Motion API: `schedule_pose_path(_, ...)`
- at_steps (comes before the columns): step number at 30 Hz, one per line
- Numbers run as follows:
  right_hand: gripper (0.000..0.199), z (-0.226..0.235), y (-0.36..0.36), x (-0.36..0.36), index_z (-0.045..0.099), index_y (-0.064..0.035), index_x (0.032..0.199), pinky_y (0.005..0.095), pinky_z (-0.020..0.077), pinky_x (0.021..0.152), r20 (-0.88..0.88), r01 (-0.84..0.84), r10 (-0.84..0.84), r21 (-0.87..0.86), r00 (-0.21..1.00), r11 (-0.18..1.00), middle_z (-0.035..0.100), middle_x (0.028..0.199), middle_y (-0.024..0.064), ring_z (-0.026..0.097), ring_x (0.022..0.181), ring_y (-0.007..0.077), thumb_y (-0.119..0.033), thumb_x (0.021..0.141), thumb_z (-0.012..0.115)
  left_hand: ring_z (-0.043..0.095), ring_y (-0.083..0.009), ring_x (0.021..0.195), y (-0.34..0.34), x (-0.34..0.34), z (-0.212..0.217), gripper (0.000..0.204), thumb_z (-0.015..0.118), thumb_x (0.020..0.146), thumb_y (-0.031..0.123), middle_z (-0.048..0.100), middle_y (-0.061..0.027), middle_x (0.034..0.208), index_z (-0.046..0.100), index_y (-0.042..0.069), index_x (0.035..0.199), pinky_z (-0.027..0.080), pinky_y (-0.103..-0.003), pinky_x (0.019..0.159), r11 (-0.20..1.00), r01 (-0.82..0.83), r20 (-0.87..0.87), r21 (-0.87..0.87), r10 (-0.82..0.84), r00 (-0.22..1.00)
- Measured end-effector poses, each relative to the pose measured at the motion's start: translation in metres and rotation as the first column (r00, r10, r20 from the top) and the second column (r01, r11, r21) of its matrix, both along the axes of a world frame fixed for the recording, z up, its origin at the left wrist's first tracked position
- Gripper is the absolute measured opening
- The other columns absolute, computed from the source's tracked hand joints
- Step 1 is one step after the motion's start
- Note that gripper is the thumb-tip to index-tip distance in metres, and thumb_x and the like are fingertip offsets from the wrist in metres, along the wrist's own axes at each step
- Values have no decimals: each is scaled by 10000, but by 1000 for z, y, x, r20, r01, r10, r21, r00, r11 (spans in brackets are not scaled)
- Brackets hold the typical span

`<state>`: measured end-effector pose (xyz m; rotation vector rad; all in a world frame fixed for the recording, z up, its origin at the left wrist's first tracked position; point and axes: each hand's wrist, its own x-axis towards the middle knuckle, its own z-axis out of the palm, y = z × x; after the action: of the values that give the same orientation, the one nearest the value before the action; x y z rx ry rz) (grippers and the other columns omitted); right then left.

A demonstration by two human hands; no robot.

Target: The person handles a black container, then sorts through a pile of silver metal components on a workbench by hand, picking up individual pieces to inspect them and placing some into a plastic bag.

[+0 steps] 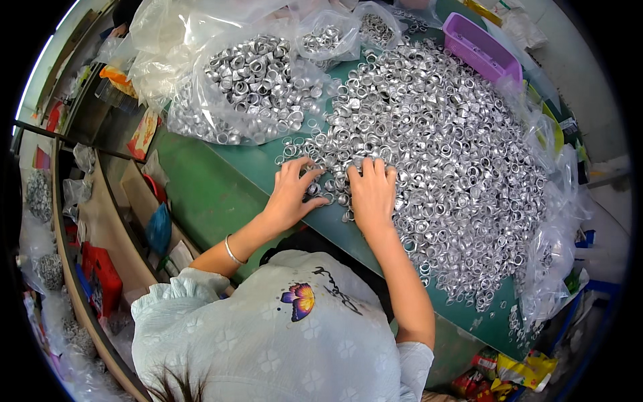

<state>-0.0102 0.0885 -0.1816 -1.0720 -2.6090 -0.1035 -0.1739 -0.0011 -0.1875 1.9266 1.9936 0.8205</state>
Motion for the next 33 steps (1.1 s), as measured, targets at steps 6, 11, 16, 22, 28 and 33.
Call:
schedule_pose_path(6,138,-5,11,13,577,-72,843,402,345,821,-235,52,-23,117,972,992,566,886,64,505,861,223,-69,714,627,183,-452,1332,0,2,-29,701,750,727,215,224,-227,1425,406,47,1314,240,-515,1065,1000,7,-11,25,-6,1000)
schedule_pose_path(11,151,11,22,33,567,-64,858,383,344,789,-326,195,-152,102,933,976,592,885,57,523,852,224,-25,726,628,200,-455,1329,9,12,-37,674,727,759,175,199,-236,1438,388,35,1324,256,-512,1063,997,-6,99,81,-2,995)
schedule_pose_path(16,200,23,3,16,606,-54,931,375,345,818,-273,-70,49,-66,961,995,569,913,64,509,897,230,-70,735,647,256,-414,1322,5,16,-38,629,712,774,143,241,-202,1427,406,75,1319,217,-579,1055,995,-48,181,91,31,983)
schedule_pose_path(22,133,-2,3,-1,615,-72,851,408,353,834,-13,85,-84,73,996,994,547,896,71,501,900,242,-96,721,603,372,-340,1279,-1,8,-33,418,674,786,64,448,-110,1285,542,105,1180,144,-638,1046,982,-96,201,162,63,978)
schedule_pose_path(28,135,7,10,24,642,-58,889,395,336,808,-254,190,-167,73,953,979,573,924,66,500,880,234,-107,763,635,482,-279,1119,6,-1,-31,309,681,753,44,528,-72,1146,617,100,1050,234,-577,1010,956,-96,212,278,36,977)
schedule_pose_path(33,223,13,22,61,642,-22,1000,382,365,809,-240,357,-340,30,909,934,577,942,99,507,908,257,-22,792,558,477,-245,975,35,5,-20,269,682,739,55,520,-47,1055,641,125,996,294,-447,872,969,57,-30,241,-52,998)
